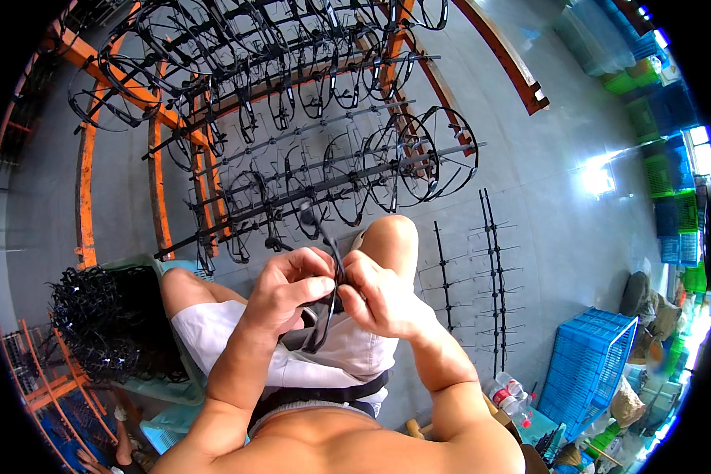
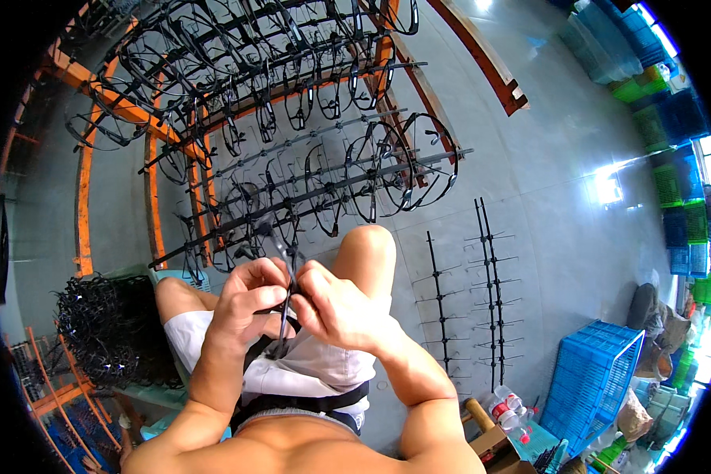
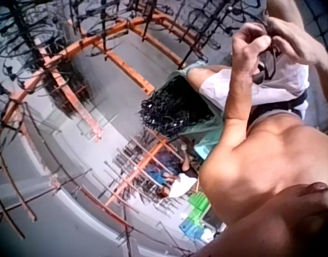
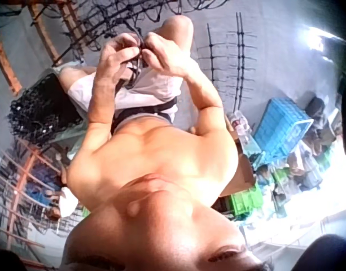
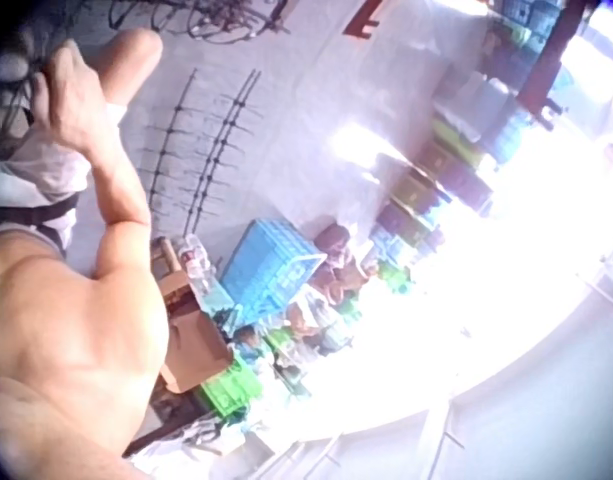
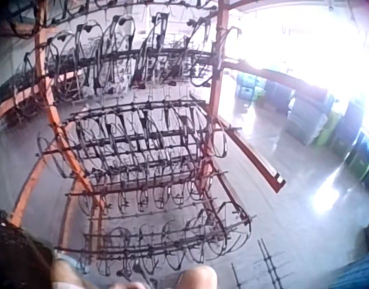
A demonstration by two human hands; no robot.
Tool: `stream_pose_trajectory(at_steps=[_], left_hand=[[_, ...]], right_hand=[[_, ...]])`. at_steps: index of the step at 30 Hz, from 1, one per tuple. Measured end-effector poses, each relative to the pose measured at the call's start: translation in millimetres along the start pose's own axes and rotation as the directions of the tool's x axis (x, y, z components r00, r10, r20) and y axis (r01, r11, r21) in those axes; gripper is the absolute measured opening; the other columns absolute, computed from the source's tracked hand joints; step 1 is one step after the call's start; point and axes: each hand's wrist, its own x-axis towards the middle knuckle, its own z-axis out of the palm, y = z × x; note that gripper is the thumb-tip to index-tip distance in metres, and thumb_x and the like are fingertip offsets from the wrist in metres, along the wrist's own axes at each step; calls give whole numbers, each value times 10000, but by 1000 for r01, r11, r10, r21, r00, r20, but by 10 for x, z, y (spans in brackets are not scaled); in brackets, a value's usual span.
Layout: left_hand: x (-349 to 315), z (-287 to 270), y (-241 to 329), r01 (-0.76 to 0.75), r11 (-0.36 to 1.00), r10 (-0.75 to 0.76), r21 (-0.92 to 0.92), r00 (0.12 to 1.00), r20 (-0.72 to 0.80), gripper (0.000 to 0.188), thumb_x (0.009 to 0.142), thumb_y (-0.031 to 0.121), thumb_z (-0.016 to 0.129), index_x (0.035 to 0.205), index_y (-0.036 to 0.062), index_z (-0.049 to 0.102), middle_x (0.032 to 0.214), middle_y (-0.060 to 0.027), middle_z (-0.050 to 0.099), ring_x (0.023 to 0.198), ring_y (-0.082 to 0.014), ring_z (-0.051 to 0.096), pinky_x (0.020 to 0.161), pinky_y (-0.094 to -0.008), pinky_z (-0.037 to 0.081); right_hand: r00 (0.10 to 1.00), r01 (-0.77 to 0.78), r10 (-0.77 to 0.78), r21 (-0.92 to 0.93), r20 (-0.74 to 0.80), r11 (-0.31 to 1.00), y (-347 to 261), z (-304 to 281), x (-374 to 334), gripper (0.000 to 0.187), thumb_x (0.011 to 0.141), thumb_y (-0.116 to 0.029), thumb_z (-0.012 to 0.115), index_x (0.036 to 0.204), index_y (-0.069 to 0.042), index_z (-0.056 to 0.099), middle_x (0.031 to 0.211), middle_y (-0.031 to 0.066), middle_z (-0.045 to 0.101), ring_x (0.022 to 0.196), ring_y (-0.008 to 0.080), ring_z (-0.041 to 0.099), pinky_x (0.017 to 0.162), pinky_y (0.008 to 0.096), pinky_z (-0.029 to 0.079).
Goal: The person sits on a chair and repeatedly picks up black wire loops from a basket, then attaches them to a metal rack structure. The person handles the wire loops one at a time, twisting or hooking them onto the rack.
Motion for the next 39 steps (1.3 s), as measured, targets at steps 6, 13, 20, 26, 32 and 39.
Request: stream_pose_trajectory(at_steps=[6, 13, 20, 26, 32, 39], left_hand=[[9, 77, 147, 200, 951, -223, 234, 972, 76, 243, 762, 73, 731, 889, 32, 527, 830, 3, 542, 726, -57, 504, 671, -206, 425], [-123, -104, 1, -400, 826, 476, -398, 872, 113, 130, 867, 135, 623, 955, 95, 536, 860, -69, 542, 775, -173, 516, 806, -415, 466], [-340, 239, 89, -649, 560, 644, 514, 732, 222, 405, 869, -41, 544, 1219, 119, 418, 739, -97, 599, 639, -206, 567, 666, -408, 480], [472, -43, -355, -118, -54, 660, 992, 741, 124, 202, 774, 84, 677, 964, 55, 616, 732, -83, 578, 641, -249, 567, 595, -337, 449], [598, -153, -545, 35, -91, 641, 995, 767, 32, 95, 793, 109, 649, 819, 63, 571, 739, -68, 594, 652, -279, 575, 593, -353, 466], [632, -218, -577, 40, -85, 656, 996, 754, 26, 112, 805, 122, 644, 788, 66, 548, 725, -76, 592, 628, -296, 579, 561, -365, 465]], right_hand=[[992, 13, -6, -51, 123, 999, -103, -95, 52, 236, 831, -128, 587, 742, -21, 397, 678, 137, 426, 613, 326, 477, 564, 397, 430], [847, 11, 495, 936, -196, 352, -179, -467, -150, 210, 890, -194, 465, 873, 16, 461, 805, 166, 560, 616, 267, 600, 556, 344, 502], [693, 138, 517, 795, -503, 590, 291, -843, 14, 214, 974, -250, 431, 1027, -58, 509, 720, 29, 506, 510, 73, 357, 451, 214, 329], [728, -305, 565, 555, -389, 774, 1097, -439, 619, 207, 975, -249, 447, 1019, -69, 538, 705, 0, 537, 535, 45, 405, 452, 192, 316], [740, -340, 648, 728, -183, 595, 1511, -334, 830, 193, 968, -274, 467, 973, -91, 529, 711, -1, 566, 547, 40, 414, 469, 194, 322], [781, -272, 593, 747, -197, 606, 1431, -272, 863, 212, 966, -283, 476, 989, -81, 538, 710, 0, 577, 540, 31, 405, 452, 188, 321]])
